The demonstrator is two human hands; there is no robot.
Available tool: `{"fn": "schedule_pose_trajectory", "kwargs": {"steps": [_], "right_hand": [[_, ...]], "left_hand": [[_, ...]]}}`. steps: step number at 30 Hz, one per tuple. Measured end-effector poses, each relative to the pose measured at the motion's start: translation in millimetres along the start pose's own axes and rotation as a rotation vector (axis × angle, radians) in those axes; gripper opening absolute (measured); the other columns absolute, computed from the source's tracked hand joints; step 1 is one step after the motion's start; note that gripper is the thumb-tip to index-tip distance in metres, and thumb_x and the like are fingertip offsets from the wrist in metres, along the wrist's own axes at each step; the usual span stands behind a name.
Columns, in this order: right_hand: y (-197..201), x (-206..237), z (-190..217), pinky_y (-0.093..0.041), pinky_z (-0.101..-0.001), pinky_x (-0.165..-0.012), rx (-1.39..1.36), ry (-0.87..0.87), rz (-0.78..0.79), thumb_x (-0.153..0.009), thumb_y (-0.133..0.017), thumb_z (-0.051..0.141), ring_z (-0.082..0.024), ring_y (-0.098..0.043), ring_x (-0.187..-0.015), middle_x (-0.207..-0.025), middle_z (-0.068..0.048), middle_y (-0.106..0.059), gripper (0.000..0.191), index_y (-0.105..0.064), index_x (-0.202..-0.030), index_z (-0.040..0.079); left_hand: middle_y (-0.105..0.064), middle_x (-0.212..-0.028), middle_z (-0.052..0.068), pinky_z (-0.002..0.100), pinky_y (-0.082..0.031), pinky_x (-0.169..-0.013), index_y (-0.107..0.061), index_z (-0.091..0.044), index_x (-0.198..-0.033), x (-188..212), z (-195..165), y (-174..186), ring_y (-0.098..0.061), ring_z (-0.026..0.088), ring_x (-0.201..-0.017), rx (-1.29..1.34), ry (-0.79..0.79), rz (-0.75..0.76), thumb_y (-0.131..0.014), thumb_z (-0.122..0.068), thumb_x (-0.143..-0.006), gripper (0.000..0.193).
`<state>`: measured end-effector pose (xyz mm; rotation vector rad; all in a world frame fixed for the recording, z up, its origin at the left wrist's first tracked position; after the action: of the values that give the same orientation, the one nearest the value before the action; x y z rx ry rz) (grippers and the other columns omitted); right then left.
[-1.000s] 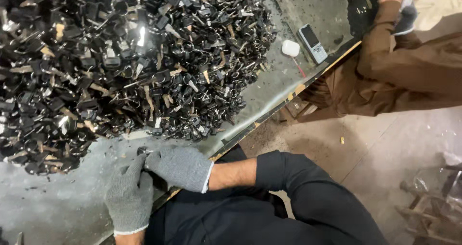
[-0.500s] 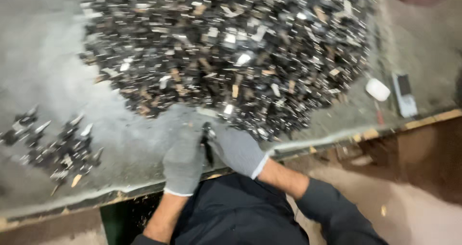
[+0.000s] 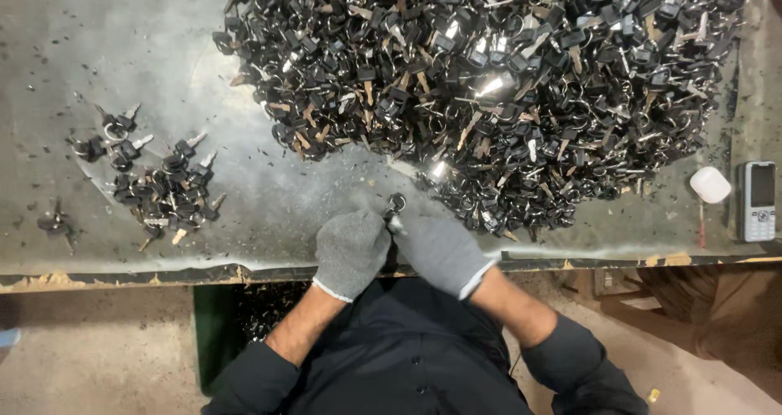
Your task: The person, wearing gloves, picks keys one at a time from a large pile on a workbench and places selected keys into a smaller pile on the left side of the table, continuing the sorting throughout the clip.
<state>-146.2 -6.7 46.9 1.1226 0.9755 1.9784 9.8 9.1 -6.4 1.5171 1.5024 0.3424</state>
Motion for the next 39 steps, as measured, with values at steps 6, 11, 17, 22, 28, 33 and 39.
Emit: {"fn": "schedule_pose_trajectory", "kwargs": {"steps": [6,11,17,22,28,33,39], "right_hand": [[0.3,-1.5,-3.8,-0.06,-0.0473,-0.074,-0.073,-0.082,-0.214,-0.097,-0.058,0.021,-0.039,-0.071,-0.093,-0.101,-0.022,-0.069,0.026,-0.058,-0.114,0.0],[-5.3,-2.6,-12.0,-0.057,-0.0514,-0.076,-0.16,-0.111,-0.121,-0.096,-0.063,0.029,-0.042,-0.07,-0.092,-0.107,-0.022,-0.068,0.034,-0.06,-0.119,0.004],[-25.8,1.6,-9.8,-0.06,-0.0476,-0.074,-0.026,-0.051,-0.293,-0.092,-0.066,0.029,-0.039,-0.071,-0.093,-0.106,-0.021,-0.067,0.04,-0.059,-0.121,0.002],[-27.0,2.2,-11.5,-0.06,-0.0461,-0.071,-0.022,0.09,-0.372,-0.09,-0.068,0.028,-0.038,-0.071,-0.09,-0.106,-0.023,-0.066,0.043,-0.058,-0.121,0.0],[-27.0,5.7,-10.2,-0.06,-0.0447,-0.059,-0.102,-0.019,-0.377,-0.088,-0.067,0.026,-0.038,-0.072,-0.078,-0.106,-0.021,-0.067,0.059,-0.052,-0.138,-0.001],[-27.1,1.0,-7.8,-0.059,-0.0466,-0.063,-0.016,0.012,-0.383,-0.091,-0.067,0.03,-0.038,-0.072,-0.079,-0.101,-0.021,-0.069,0.037,-0.058,-0.115,0.003],[-19.3,-4.1,-11.5,-0.059,-0.0495,-0.069,-0.035,-0.069,-0.173,-0.094,-0.065,0.035,-0.039,-0.073,-0.082,-0.097,-0.02,-0.071,0.036,-0.059,-0.115,0.006]], "left_hand": [[-0.061,-0.069,0.012,0.048,-0.048,-0.055,-0.072,-0.006,-0.093,-6.2,-3.3,14.2,-0.062,0.034,-0.061,0.027,0.008,-0.017,-0.078,-0.012,-0.076,0.019],[-0.063,-0.072,0.006,0.043,-0.046,-0.06,-0.063,-0.017,-0.079,8.6,18.5,67.1,-0.061,0.028,-0.062,-0.072,0.179,-0.259,-0.083,-0.015,-0.081,0.02],[-0.05,-0.147,0.024,0.074,-0.024,-0.109,-0.065,-0.017,-0.139,-2.9,98.5,138.6,-0.034,0.053,-0.136,-0.754,0.402,0.107,-0.065,-0.073,-0.086,0.076],[-0.048,-0.158,0.019,0.077,-0.017,-0.117,-0.064,-0.028,-0.144,-32.0,161.4,173.7,-0.034,0.054,-0.148,-0.796,0.489,0.126,-0.059,-0.053,-0.105,0.047],[-0.014,-0.161,0.035,0.067,-0.018,-0.112,-0.021,-0.016,-0.162,3.7,171.1,193.7,-0.024,0.056,-0.142,-0.447,1.107,-0.032,-0.077,-0.062,-0.078,0.11],[-0.021,-0.163,0.037,0.066,-0.015,-0.12,-0.016,0.0,-0.165,0.0,193.6,217.1,-0.02,0.057,-0.149,-0.536,1.098,-0.202,-0.082,-0.073,-0.076,0.133],[-0.039,-0.156,0.032,0.071,-0.022,-0.112,-0.042,-0.01,-0.16,-35.0,204.0,205.1,-0.033,0.057,-0.14,-0.719,0.692,-0.195,-0.081,-0.071,-0.081,0.107]]}}
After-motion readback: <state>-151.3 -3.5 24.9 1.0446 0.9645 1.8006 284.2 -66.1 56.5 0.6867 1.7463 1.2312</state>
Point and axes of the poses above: each hand's wrist, its own x-axis away from the middle knuckle, its own y-axis out of the back of the hand, z = x × y, the point moved 2 cm from there along -x, towards the middle knuckle
